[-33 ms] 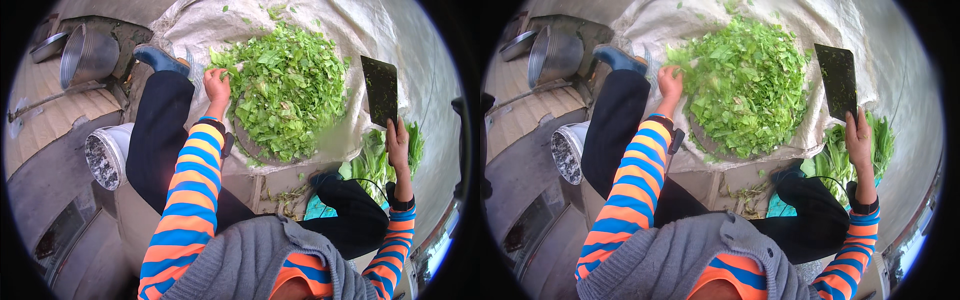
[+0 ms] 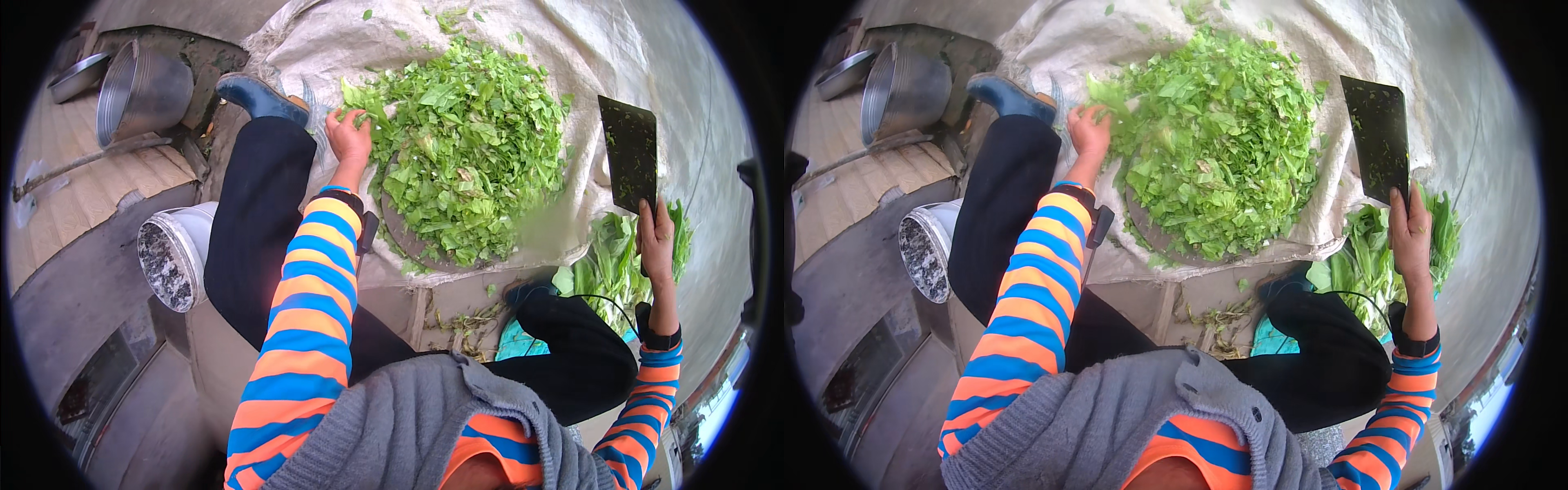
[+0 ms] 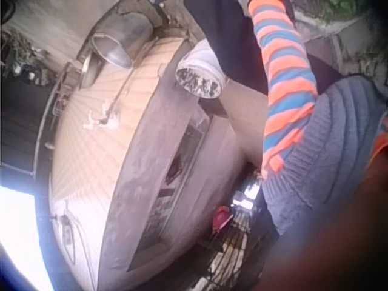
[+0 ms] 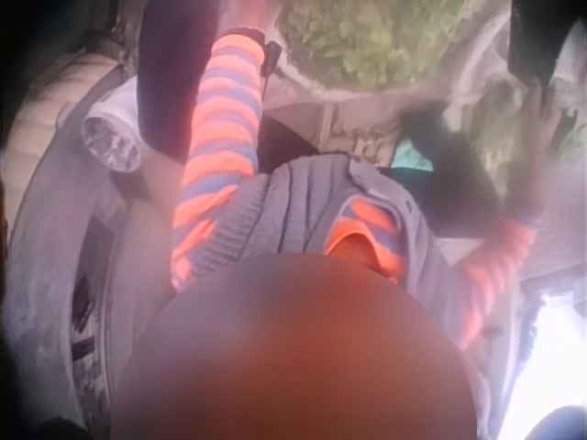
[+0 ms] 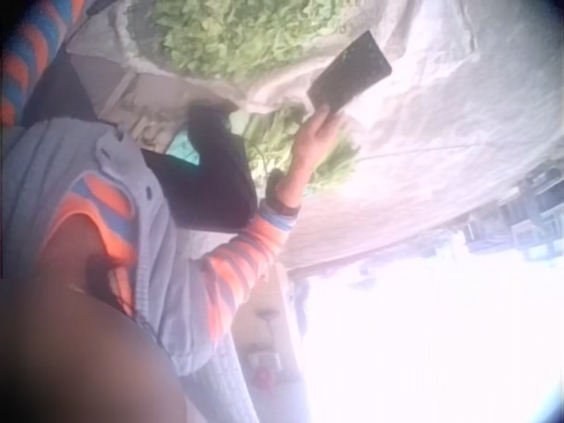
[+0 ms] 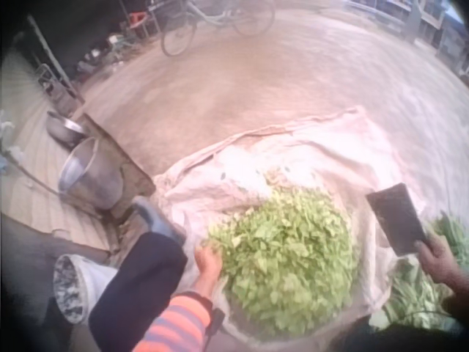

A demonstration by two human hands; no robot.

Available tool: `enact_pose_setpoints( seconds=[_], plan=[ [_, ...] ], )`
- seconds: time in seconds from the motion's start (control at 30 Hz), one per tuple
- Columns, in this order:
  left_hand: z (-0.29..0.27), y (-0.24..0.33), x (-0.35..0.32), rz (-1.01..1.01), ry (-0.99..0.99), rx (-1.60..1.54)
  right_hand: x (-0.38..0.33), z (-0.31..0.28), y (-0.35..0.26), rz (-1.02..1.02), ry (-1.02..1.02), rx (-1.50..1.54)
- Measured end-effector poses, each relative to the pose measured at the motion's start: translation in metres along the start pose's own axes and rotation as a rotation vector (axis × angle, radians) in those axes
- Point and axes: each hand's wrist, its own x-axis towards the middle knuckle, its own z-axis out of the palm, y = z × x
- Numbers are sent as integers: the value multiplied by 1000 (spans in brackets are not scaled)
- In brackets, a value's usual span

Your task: The person sits on the ground and uses a large knife to chop leafy green vegetables on a white sack. They repeatedly gather bunches of greens, cut them into smaller pieces, and place the chopped pieces back onto the sack.

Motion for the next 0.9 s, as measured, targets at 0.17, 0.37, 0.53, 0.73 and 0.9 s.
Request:
enact_pose_setpoints(
  seconds=[0.17, 0.37, 0.53, 0.73, 0.9],
  plan=[
    [20, -9, 52, -91, -169, 28, -32, -51, -2, 199, 96, 36],
    [30, 8, 65, -16, -280, -109, -100, -78, -54, 410, 345, 271],
    [7, 23, -9, 383, -74, -274, -136, -57, -113, 404, 468, 504],
    [-17, 19, -132, 281, -311, -239, -161, -25, -137, 392, 310, 595],
    [-18, 49, -186, 375, -334, -328, -156, 0, -139, 415, 210, 677]
  ],
)
